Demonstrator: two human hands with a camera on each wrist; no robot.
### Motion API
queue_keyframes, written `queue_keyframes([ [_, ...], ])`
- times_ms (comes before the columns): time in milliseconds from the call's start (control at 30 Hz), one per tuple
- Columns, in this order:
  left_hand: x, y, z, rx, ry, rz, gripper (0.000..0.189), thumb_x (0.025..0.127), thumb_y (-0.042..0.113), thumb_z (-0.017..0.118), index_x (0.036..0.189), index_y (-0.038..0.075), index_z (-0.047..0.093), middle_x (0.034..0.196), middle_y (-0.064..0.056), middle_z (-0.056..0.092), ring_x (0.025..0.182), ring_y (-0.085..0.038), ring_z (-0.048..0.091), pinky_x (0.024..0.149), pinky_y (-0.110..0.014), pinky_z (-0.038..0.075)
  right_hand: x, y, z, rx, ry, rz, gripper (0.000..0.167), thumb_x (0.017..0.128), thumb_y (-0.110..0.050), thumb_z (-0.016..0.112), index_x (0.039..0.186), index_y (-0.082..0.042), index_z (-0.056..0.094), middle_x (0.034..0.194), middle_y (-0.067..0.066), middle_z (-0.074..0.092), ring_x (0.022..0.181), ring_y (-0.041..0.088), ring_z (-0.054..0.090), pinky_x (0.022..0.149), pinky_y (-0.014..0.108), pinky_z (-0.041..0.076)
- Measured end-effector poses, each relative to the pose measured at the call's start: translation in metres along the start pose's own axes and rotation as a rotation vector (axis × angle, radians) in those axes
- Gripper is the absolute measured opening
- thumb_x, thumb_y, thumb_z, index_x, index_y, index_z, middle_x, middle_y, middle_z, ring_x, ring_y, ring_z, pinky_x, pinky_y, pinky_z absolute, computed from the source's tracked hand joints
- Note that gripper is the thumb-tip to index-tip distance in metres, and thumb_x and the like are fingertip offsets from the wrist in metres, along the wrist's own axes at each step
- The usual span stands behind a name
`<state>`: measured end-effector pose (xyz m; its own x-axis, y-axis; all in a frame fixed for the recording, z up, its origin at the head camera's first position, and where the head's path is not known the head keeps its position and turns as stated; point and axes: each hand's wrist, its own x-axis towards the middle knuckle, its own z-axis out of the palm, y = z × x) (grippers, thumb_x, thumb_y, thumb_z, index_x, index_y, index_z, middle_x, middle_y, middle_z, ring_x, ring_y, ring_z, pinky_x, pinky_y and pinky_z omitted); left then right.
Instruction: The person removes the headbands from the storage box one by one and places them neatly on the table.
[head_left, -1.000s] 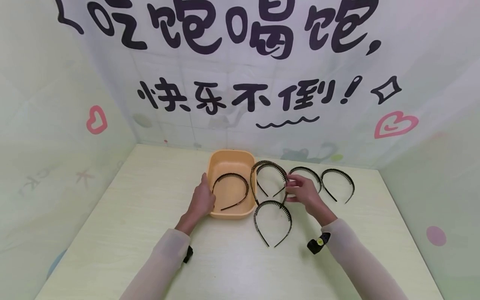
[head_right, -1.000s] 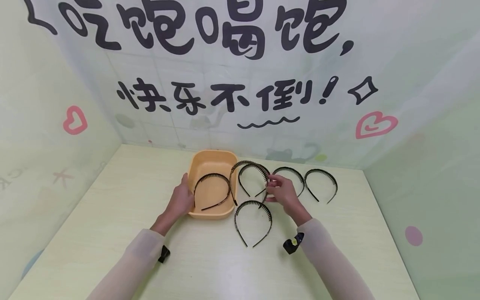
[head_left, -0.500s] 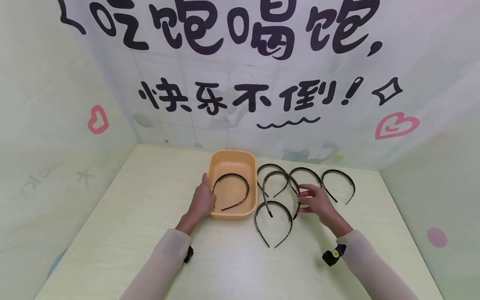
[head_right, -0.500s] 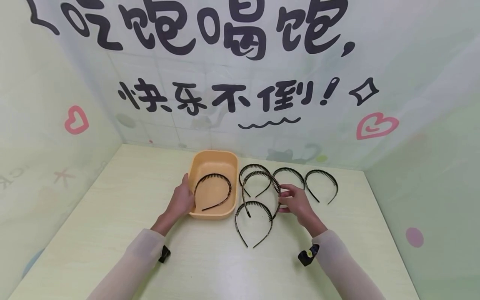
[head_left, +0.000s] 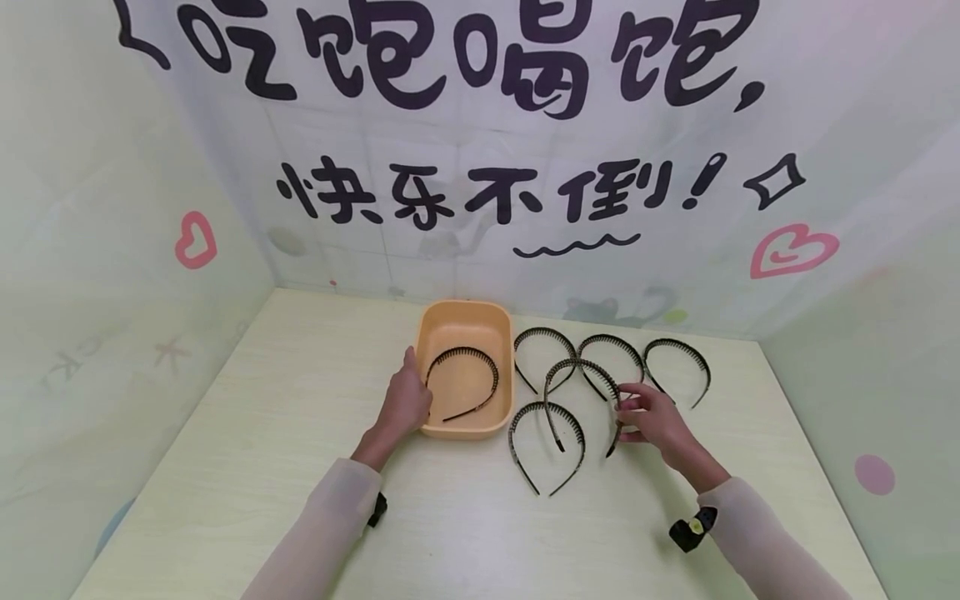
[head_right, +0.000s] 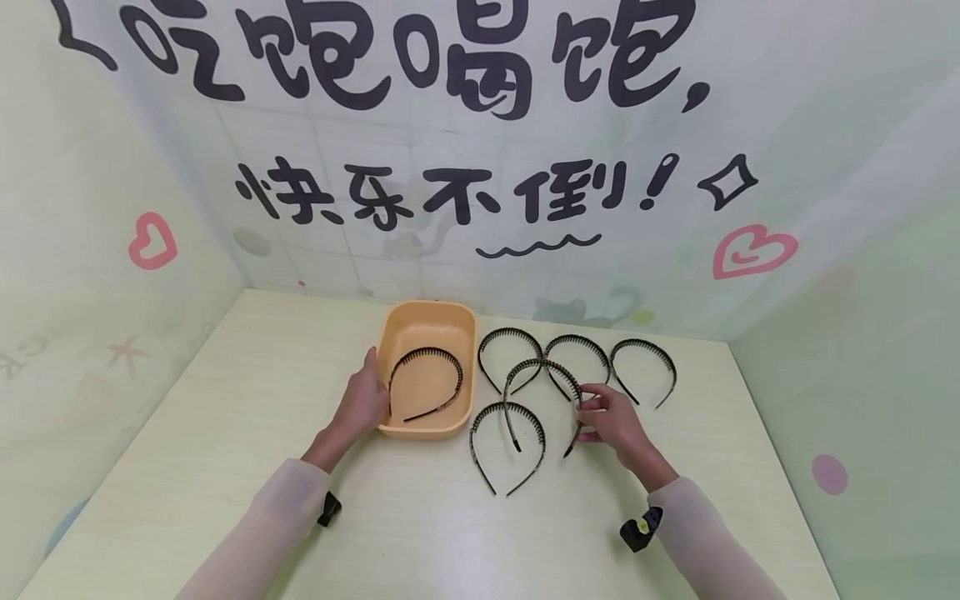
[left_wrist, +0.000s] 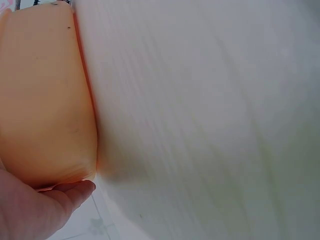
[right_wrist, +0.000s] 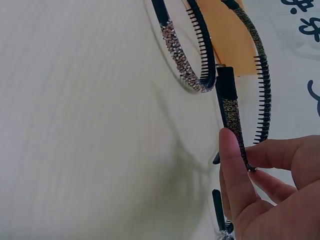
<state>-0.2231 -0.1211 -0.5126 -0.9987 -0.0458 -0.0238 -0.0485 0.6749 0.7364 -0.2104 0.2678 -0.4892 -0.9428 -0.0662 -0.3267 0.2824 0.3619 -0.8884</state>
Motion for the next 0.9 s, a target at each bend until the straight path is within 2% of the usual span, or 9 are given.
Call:
queue_keyframes([
  [233,0.000,0.001,0.000,0.000,-0.001,0.003,0.070,0.089,-0.008,0.039,0.153,-0.012,0.009,0.123,-0.039,0.058,0.087,-0.032,0.067,0.070,-0.039,0.055,-0.009,0.010,-0.010,0.004,0.014,0.025,0.052,0.094,0.003,0.057,0.144,0.005,0.042,0.102,0.011,0.060,0.081,0.012,0.066,0.067,0.033,0.059],
  [467,0.000,0.000,0.000,-0.012,0.001,-0.003,0.070,0.090,-0.007,0.039,0.153,-0.011,0.009,0.124,-0.038,0.058,0.086,-0.033,0.067,0.069,-0.038,0.054,-0.017,0.022,-0.020,-0.018,-0.005,0.029,0.052,0.093,0.003,0.058,0.143,0.006,0.042,0.101,0.011,0.061,0.079,0.014,0.065,0.065,0.035,0.059],
  [700,0.000,0.001,0.001,-0.003,0.003,0.006,0.070,0.090,-0.007,0.039,0.153,-0.012,0.009,0.126,-0.039,0.056,0.092,-0.034,0.066,0.077,-0.042,0.054,-0.026,0.033,-0.033,-0.052,-0.008,0.056,0.051,0.094,0.004,0.056,0.142,0.007,0.041,0.099,0.011,0.061,0.080,0.015,0.066,0.064,0.036,0.059],
  [900,0.000,0.001,0.002,-0.004,0.004,0.004,0.068,0.091,-0.006,0.038,0.153,-0.011,0.010,0.112,-0.034,0.063,0.075,-0.029,0.065,0.064,-0.035,0.052,-0.032,0.041,-0.043,-0.059,-0.007,0.071,0.049,0.095,0.006,0.052,0.142,0.008,0.039,0.098,0.012,0.061,0.082,0.016,0.066,0.064,0.038,0.059],
])
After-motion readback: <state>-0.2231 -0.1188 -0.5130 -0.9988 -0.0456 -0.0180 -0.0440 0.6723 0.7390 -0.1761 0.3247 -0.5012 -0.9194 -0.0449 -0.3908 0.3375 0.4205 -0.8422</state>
